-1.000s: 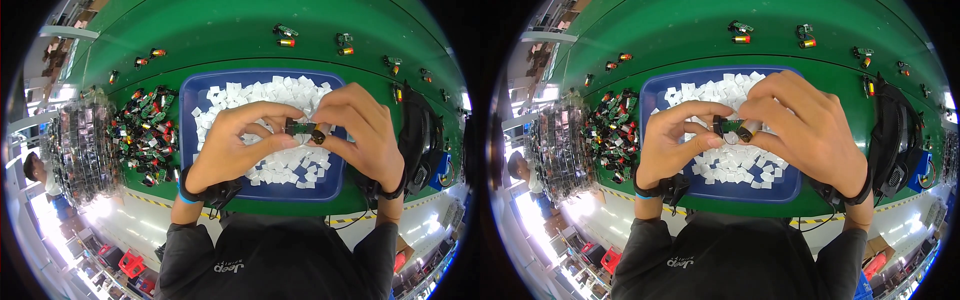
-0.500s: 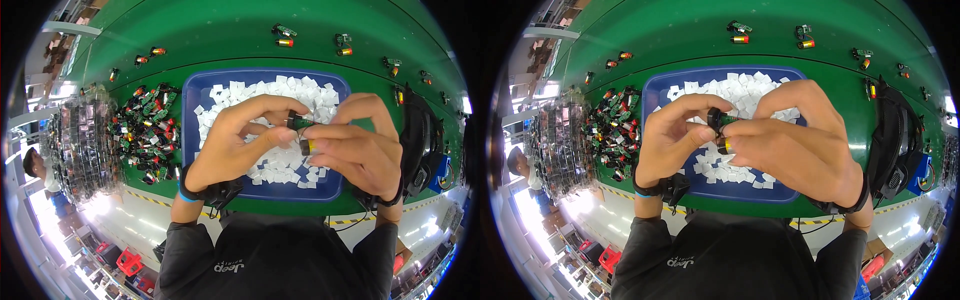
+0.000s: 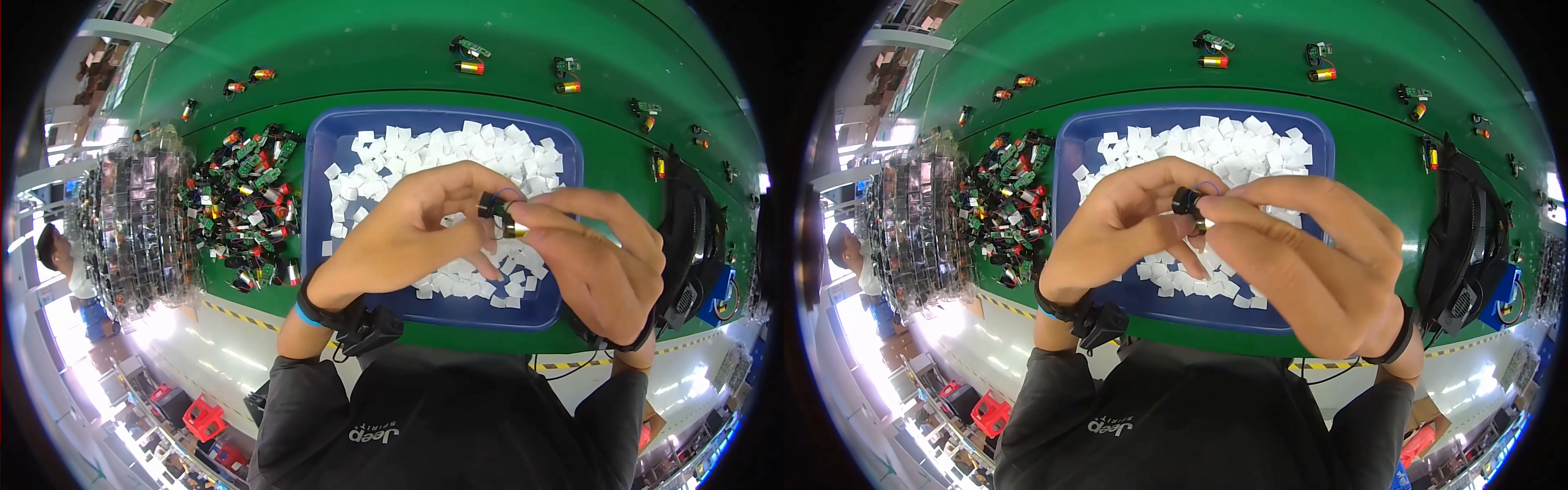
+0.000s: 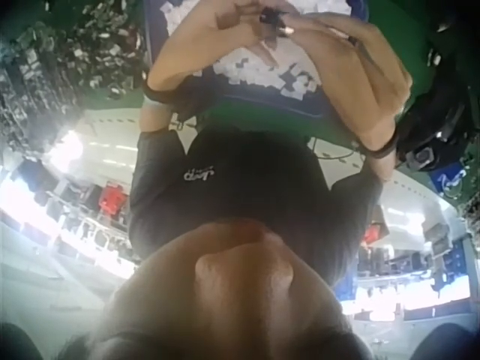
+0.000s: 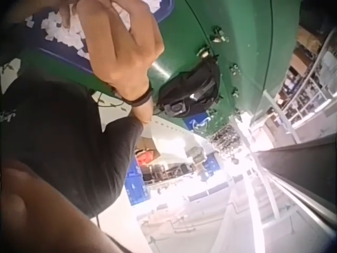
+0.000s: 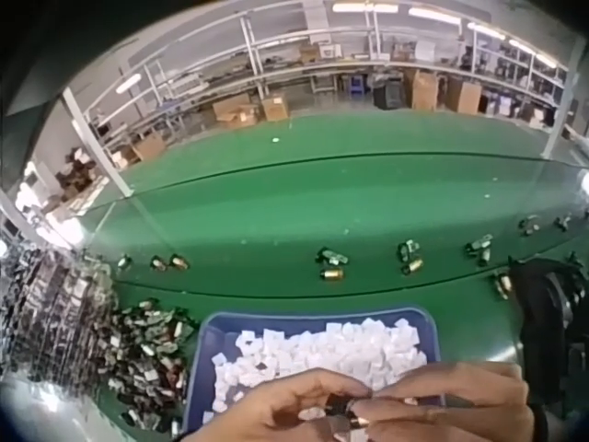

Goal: Assembling small cylindrical electronic components into white plastic holders at a production station.

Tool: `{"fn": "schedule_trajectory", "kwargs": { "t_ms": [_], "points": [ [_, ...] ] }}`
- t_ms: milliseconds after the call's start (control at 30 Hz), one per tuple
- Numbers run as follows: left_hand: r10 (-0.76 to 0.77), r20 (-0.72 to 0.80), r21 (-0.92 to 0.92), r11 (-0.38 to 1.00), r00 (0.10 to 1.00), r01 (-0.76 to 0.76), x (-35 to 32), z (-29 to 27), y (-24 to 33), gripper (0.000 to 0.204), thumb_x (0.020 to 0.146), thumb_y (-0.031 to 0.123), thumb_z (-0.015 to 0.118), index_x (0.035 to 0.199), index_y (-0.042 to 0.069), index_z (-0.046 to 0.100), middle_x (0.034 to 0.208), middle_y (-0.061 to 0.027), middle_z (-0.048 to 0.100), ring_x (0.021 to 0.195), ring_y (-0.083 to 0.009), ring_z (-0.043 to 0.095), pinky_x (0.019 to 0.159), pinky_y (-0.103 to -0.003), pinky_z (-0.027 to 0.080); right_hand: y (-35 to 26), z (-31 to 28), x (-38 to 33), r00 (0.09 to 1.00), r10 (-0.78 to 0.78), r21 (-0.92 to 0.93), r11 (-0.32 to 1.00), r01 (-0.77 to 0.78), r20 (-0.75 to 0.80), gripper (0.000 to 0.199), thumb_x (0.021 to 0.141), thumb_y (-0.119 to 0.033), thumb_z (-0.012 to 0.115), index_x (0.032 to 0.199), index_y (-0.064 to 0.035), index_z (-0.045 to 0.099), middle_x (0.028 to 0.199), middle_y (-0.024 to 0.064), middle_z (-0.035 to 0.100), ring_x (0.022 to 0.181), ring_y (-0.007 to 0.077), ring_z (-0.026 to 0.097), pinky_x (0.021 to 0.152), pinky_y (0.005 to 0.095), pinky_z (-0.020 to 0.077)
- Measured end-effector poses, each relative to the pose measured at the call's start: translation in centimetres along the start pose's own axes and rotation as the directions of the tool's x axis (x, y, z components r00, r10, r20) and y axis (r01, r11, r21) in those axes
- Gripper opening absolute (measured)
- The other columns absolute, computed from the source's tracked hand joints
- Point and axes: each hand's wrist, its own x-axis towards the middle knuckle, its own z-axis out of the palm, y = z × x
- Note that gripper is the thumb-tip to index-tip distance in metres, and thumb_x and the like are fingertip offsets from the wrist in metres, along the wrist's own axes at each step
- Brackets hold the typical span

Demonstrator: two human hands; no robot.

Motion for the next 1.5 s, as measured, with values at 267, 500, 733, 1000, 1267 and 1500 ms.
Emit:
{"fn": "schedule_trajectory", "kwargs": {
  "t_ms": [267, 500, 733, 1000, 1267, 1500],
  "points": [
    [0.097, -0.115, 0.191, 0.979, 0.989, -0.073, -0.4, 1.0, -0.6, 0.039, 0.088, -0.013, 0.057, 0.127, -0.007, 0.057, 0.112, -0.0129, 0.064, 0.091, -0.0158, 0.066, 0.073, -0.032, 0.064, 1.0, 1.5, -0.2, 0.991, 0.042, 0.006, 0.999, -0.042, -0.130, 0.036, 0.063, 0.006, 0.078, 0.097, -0.0030, 0.074, 0.088, 0.0068, 0.075, 0.082, 0.0204, 0.071, 0.059, 0.0278, 0.0550],
    [0.043, -0.110, 0.174, 0.984, 0.993, -0.024, -0.7, 1.3, 1.0, 0.037, 0.091, -0.005, 0.066, 0.127, -0.007, 0.057, 0.116, -0.0184, 0.066, 0.081, -0.0157, 0.067, 0.056, -0.026, 0.062, 0.7, 1.5, -0.3, 0.987, 0.102, 0.147, 0.986, -0.084, -0.121, 0.034, 0.067, 0.011, 0.081, 0.095, -0.0019, 0.069, 0.092, 0.0122, 0.072, 0.088, 0.0260, 0.070, 0.069, 0.0313, 0.0574],
    [0.199, -0.135, 0.023, 0.980, 0.971, -0.197, -0.6, 0.9, 0.2, 0.038, 0.095, -0.004, 0.063, 0.130, -0.007, 0.053, 0.121, -0.0186, 0.065, 0.082, -0.0141, 0.067, 0.050, -0.025, 0.060, 0.8, -1.0, 0.4, 0.994, 0.037, 0.139, 0.990, -0.022, -0.107, 0.029, 0.073, 0.003, 0.083, 0.096, 0.0001, 0.066, 0.088, 0.0123, 0.071, 0.086, 0.0249, 0.067, 0.066, 0.0284, 0.0538],
    [0.385, -0.188, 0.172, 0.919, 0.903, -0.356, -0.5, 2.0, -0.3, 0.036, 0.095, 0.002, 0.064, 0.126, -0.010, 0.052, 0.122, -0.0332, 0.062, 0.079, -0.0202, 0.070, 0.048, -0.028, 0.060, 0.6, 0.9, -1.0, 0.931, 0.361, 0.538, 0.775, -0.332, 0.056, 0.021, 0.085, -0.006, 0.078, 0.099, 0.0041, 0.067, 0.079, 0.0101, 0.069, 0.065, 0.0142, 0.064, 0.058, 0.0244, 0.0481],
    [0.531, -0.180, 0.424, 0.801, 0.828, -0.422, -0.5, 2.9, -0.5, 0.032, 0.085, -0.010, 0.070, 0.116, -0.009, 0.064, 0.112, -0.0178, 0.072, 0.069, -0.0153, 0.071, 0.054, -0.024, 0.060, -0.2, 1.0, -0.8, 0.847, 0.514, 0.711, 0.545, -0.445, 0.135, 0.015, 0.097, -0.007, 0.066, 0.101, 0.0073, 0.067, 0.073, 0.0085, 0.067, 0.052, 0.0086, 0.058, 0.047, 0.0199, 0.0439],
    [0.681, -0.135, 0.715, 0.570, 0.720, -0.405, -0.2, 3.5, -0.7, 0.034, 0.080, -0.010, 0.073, 0.113, -0.006, 0.068, 0.106, -0.0164, 0.073, 0.078, -0.0152, 0.071, 0.054, -0.024, 0.058, -0.2, 0.4, -0.6, 0.710, 0.604, 0.781, 0.219, -0.585, 0.362, 0.017, 0.100, -0.009, 0.061, 0.103, 0.0071, 0.066, 0.072, 0.0086, 0.065, 0.046, 0.0082, 0.055, 0.043, 0.0201, 0.0428]
  ]
}}
